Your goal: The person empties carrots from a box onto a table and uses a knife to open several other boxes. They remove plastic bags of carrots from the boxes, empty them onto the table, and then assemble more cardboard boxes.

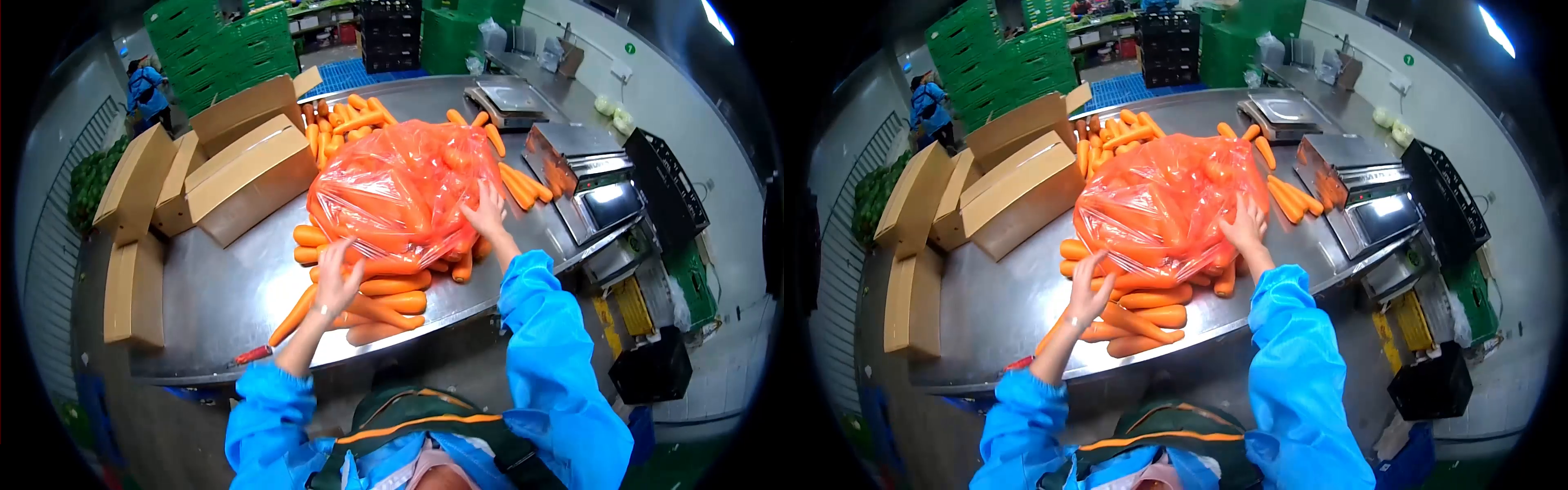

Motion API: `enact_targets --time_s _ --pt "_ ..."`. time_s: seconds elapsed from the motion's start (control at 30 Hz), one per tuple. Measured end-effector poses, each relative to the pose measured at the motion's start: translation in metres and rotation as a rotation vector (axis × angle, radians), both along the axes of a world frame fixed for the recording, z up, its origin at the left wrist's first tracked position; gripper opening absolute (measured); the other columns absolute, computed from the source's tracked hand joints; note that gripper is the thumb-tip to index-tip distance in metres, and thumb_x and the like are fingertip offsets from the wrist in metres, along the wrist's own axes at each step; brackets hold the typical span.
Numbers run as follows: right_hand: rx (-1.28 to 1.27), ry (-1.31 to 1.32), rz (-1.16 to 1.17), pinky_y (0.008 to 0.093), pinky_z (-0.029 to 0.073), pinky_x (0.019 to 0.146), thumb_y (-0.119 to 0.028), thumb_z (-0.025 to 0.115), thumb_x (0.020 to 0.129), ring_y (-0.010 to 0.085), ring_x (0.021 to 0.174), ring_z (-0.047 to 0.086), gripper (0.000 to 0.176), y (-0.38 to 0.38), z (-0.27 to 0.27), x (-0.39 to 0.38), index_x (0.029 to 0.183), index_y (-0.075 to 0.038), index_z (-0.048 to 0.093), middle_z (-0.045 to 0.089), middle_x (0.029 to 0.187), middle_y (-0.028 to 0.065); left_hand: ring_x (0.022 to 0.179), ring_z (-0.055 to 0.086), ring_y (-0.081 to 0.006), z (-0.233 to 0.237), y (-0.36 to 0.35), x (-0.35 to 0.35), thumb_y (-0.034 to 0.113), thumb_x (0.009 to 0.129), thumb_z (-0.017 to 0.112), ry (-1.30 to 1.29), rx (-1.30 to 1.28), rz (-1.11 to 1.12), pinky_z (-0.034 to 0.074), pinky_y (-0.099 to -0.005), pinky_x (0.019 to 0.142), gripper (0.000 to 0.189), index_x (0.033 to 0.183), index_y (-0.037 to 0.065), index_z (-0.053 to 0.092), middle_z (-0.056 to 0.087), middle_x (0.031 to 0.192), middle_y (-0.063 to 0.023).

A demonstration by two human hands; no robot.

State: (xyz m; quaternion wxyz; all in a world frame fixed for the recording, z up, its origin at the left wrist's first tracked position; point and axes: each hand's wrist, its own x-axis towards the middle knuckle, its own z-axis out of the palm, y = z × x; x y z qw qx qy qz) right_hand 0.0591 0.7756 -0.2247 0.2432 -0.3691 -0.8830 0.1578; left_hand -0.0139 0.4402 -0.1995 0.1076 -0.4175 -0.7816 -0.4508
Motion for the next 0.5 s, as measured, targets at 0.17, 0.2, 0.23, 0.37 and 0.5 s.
enact_targets --time_s 0.17,0.2,0.23,0.37,0.5 --pt "-0.027 0.009 0.199 0.0467 0.026 0.102 -0.034 0.065 0.075 0.0318 0.122 0.036 0.065 0.061 0.020 -0.034 0.131 -0.014 0.038 0.044 0.127 0.0139 0.117 0.035 -0.0346 0.042 0.143 -0.075 0.030 0.071 0.068 0.280 -0.184 -0.002 0.026 -0.0464 0.100 0.064 0.126 0.009 0.043 0.041 0.125 -0.0139" --pt "-0.082 0.059 0.213 0.0460 0.026 0.102 -0.033 0.065 0.075 0.0324 0.122 0.036 0.066 0.080 0.020 -0.044 0.131 -0.013 0.038 0.044 0.127 0.0142 0.117 0.035 -0.0347 0.043 0.173 -0.086 0.032 0.071 0.068 0.357 -0.242 0.022 0.024 -0.0469 0.101 0.062 0.124 0.009 0.045 0.041 0.125 -0.0136" --pt "-0.142 0.108 0.224 0.0453 0.027 0.102 -0.033 0.065 0.075 0.0330 0.122 0.036 0.066 0.102 0.015 -0.053 0.131 -0.012 0.038 0.044 0.127 0.0144 0.117 0.034 -0.0347 0.041 0.196 -0.097 0.035 0.070 0.068 0.432 -0.303 0.044 0.023 -0.0475 0.101 0.061 0.122 0.010 0.048 0.040 0.126 -0.0134" --pt "-0.104 0.121 0.363 0.0396 0.030 0.101 -0.027 0.065 0.075 0.0348 0.123 0.036 0.066 0.175 0.017 -0.081 0.132 -0.009 0.037 0.040 0.131 0.0188 0.096 0.051 -0.0210 0.010 0.270 -0.151 0.028 0.081 0.059 0.390 -0.613 -0.098 0.035 -0.0444 0.092 0.022 0.093 0.009 0.058 0.056 0.090 -0.0070" --pt "-0.001 -0.067 0.571 0.0456 0.022 0.104 -0.031 0.064 0.074 0.0357 0.128 0.028 0.072 0.225 0.019 -0.113 0.136 -0.015 0.033 0.033 0.138 0.0170 0.079 0.059 -0.0322 0.026 0.305 -0.198 0.019 0.086 0.053 -0.110 0.065 0.155 0.045 -0.0418 0.072 0.013 0.091 0.007 0.056 0.062 0.082 -0.0149"
